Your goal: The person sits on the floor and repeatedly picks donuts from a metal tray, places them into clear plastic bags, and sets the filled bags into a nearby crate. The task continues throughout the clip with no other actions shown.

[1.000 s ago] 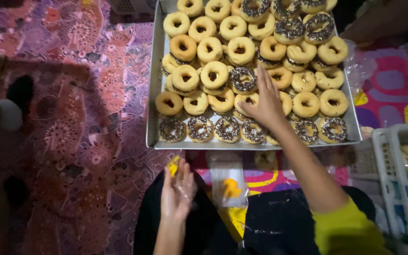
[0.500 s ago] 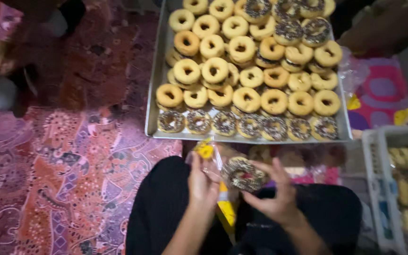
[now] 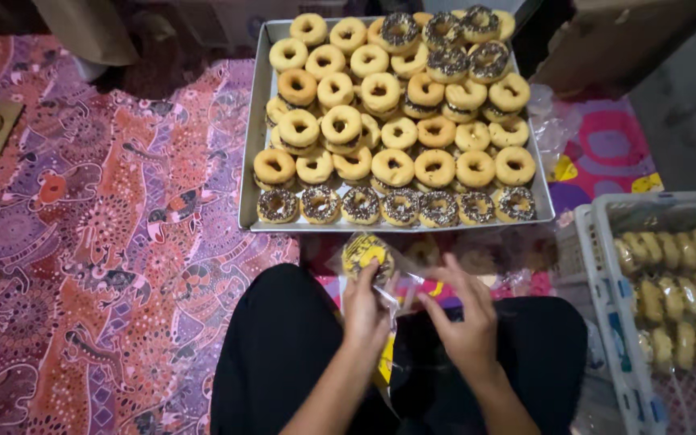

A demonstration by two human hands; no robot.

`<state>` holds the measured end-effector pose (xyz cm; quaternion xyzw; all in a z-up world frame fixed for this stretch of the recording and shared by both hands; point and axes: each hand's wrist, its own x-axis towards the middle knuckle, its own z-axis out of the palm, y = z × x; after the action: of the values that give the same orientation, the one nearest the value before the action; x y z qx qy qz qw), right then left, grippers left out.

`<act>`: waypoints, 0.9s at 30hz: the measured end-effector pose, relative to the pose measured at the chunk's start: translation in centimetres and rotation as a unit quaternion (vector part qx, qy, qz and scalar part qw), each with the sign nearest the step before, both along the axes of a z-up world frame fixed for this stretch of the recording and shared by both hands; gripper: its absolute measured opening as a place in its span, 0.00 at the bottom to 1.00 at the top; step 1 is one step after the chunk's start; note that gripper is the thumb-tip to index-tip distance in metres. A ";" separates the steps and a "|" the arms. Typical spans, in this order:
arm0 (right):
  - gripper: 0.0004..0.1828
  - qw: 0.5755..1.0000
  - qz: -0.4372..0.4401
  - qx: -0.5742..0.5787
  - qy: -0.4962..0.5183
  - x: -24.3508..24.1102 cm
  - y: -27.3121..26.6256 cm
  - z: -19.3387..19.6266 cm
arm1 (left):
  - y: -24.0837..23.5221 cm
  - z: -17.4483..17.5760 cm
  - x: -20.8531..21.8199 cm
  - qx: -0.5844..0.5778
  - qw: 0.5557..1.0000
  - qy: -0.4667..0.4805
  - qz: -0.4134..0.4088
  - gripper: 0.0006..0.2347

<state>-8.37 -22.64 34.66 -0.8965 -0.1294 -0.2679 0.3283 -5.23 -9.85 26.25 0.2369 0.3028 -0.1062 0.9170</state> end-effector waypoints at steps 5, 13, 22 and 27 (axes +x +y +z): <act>0.12 0.989 0.121 0.009 0.080 0.0 -2.1 -0.4 | 1.0 -5.3 -2.8 0.256 0.925 -0.129 -0.247 0.41; 0.17 0.987 0.127 -0.071 0.062 -2.2 -3.4 2.1 | 2.1 -0.3 -5.5 0.243 0.901 -0.296 -0.206 0.12; 0.19 0.915 0.301 -0.262 0.053 -2.0 -7.0 3.1 | 6.0 11.3 -9.6 0.475 0.642 -0.382 -0.466 0.11; 0.37 0.906 0.350 -0.219 0.088 -5.3 -6.2 -3.3 | 5.7 8.6 -9.4 0.478 0.508 -0.622 -0.355 0.08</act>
<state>-13.69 -28.80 31.39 -0.8627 -0.4612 -0.0211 0.2065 -14.58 -4.13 34.82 0.7322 -0.4501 -0.0877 0.5036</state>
